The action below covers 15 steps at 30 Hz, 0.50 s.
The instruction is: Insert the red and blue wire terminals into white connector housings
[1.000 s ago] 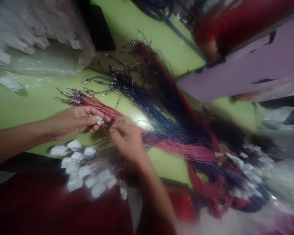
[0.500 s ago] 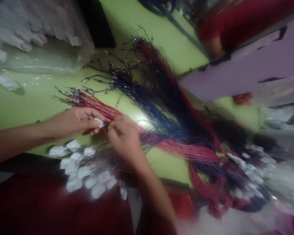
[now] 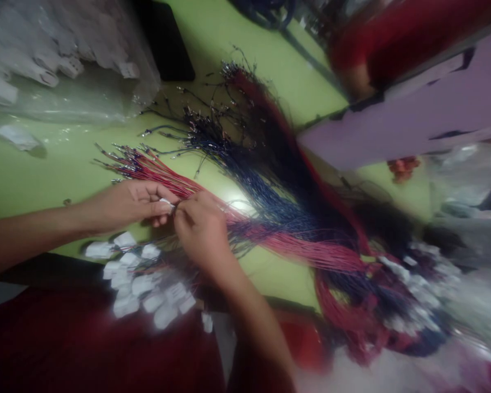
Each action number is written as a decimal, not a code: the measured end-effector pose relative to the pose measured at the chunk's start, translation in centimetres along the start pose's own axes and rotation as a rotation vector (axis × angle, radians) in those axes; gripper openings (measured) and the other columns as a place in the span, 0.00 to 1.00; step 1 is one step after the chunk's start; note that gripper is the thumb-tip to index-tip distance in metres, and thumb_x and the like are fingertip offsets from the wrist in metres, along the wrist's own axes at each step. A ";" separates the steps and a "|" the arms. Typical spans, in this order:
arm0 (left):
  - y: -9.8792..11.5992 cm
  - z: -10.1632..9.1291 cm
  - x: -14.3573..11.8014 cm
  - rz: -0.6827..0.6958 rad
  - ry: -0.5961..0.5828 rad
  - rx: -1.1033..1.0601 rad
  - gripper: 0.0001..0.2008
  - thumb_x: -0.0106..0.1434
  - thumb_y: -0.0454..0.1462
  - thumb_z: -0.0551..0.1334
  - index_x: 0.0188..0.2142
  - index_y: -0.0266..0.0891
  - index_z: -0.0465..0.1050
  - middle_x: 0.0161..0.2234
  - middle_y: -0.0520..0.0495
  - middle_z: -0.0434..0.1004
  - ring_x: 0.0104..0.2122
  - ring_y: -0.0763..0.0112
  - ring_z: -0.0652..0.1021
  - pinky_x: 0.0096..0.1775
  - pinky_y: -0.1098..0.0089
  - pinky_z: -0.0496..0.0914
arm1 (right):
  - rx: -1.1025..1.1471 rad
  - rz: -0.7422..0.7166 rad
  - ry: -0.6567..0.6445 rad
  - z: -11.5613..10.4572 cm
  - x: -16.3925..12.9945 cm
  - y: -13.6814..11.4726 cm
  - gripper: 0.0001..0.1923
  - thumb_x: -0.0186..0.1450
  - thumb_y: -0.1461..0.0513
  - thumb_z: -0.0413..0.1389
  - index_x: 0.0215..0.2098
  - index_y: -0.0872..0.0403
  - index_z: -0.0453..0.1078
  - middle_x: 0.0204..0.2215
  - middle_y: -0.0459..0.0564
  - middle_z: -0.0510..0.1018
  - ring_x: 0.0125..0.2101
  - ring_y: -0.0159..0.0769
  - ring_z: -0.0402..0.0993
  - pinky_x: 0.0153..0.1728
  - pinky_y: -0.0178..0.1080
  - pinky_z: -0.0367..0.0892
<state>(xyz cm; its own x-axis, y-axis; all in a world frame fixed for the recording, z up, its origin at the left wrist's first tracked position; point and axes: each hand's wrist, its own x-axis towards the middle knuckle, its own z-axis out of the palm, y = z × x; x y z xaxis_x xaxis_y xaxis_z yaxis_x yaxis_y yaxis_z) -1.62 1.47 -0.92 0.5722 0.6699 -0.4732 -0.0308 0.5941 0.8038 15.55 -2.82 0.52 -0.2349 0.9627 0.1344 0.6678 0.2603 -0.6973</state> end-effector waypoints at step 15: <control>3.2 -2.2 -0.9 0.321 0.326 0.504 0.10 0.67 0.39 0.57 0.30 0.38 0.71 0.28 0.50 0.74 0.32 0.71 0.74 0.37 0.69 0.69 | 0.764 0.253 -0.676 -7.5 -2.2 1.7 0.25 0.66 0.46 0.57 0.18 0.53 0.66 0.24 0.52 0.82 0.24 0.34 0.79 0.26 0.37 0.73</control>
<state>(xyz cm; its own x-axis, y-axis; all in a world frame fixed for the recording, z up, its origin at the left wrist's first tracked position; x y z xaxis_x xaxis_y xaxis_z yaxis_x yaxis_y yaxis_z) -4.06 3.79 1.29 0.3196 0.9253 -0.2043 0.2729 0.1166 0.9549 22.44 -3.92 4.34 -0.6533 0.6797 -0.3335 0.1839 -0.2848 -0.9408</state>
